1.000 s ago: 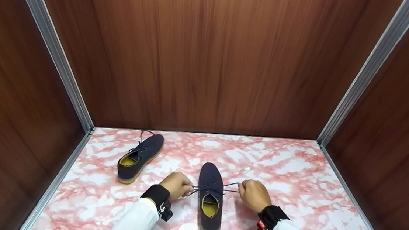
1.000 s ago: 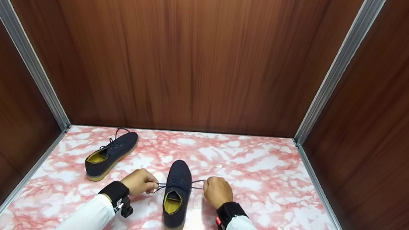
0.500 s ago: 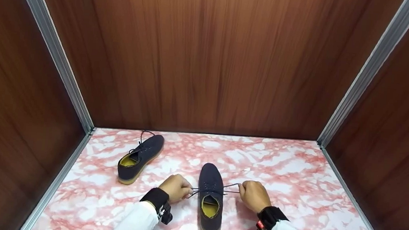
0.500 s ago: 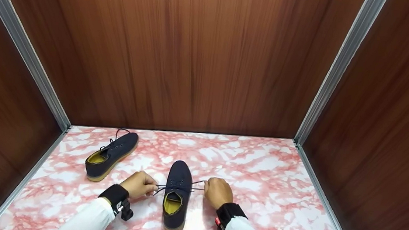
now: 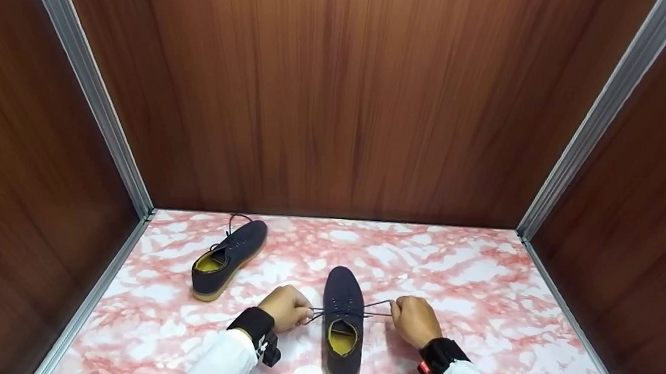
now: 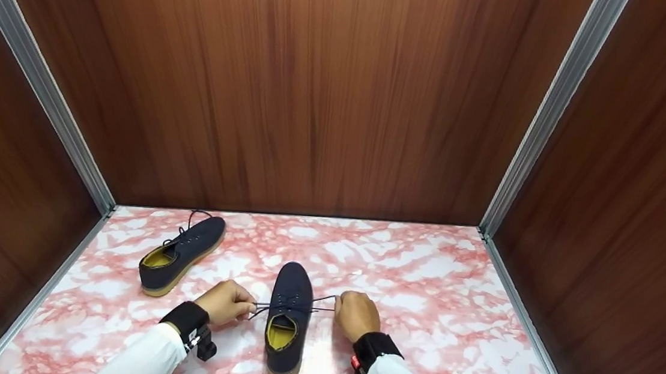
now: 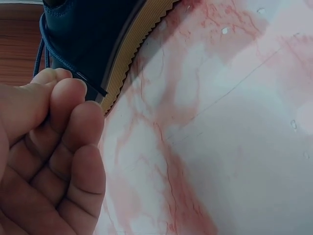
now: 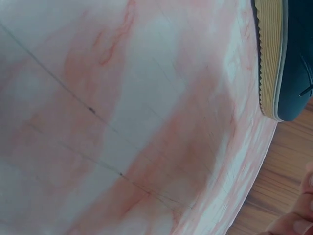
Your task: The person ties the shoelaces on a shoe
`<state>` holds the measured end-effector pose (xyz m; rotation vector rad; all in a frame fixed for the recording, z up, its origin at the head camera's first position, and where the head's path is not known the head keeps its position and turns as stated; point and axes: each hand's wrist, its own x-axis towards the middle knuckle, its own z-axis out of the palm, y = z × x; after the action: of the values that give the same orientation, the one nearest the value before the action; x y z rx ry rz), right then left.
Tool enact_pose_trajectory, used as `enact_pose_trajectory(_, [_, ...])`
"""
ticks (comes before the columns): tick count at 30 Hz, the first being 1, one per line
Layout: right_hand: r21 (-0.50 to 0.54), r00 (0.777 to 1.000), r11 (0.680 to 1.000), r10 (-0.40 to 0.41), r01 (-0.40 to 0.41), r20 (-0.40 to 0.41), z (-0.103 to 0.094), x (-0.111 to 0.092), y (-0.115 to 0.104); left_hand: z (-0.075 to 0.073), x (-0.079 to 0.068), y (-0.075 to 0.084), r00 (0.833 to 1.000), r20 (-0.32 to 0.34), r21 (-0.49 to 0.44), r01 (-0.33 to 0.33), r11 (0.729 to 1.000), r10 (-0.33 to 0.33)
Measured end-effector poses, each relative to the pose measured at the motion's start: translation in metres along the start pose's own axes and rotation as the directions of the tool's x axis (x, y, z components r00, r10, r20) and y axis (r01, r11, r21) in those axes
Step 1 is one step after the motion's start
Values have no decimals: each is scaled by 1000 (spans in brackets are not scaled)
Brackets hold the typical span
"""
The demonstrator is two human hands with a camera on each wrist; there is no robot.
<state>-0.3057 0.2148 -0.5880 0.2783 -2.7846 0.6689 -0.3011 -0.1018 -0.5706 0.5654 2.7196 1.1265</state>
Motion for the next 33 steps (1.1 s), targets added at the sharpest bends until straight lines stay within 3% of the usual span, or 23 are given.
enact_pose_trajectory(8, [-5, 1000, 1000, -3, 3, 0, 4, -3, 4, 4, -2, -3, 1000, -3, -36, 8, 999, -8])
enact_pose_trajectory(11, [-12, 1000, 1000, 10, -10, 6, 5, -4, 6, 7, -1, -5, 1000, 3, -88, 15, 996, -15])
enact_pose_trajectory(17, [27, 997, 999, 26, -28, 72, 2, -4, 6, 12, -1, -6, 1000, 13, -152, 16, 988, -14])
enact_pose_trajectory(24, [89, 990, 995, 32, -44, 136, -8, -5, -2, 16, -5, 4, 1000, 22, -180, 23, 983, -19])
enact_pose_trajectory(29, [115, 992, 991, 55, -68, 118, -18, -6, -6, 18, -9, 12, 999, 26, -201, 34, 979, -29])
enact_pose_trajectory(33, [154, 993, 987, 28, -45, 112, -25, -9, -10, 19, -12, 15, 999, 23, -214, 44, 976, -40])
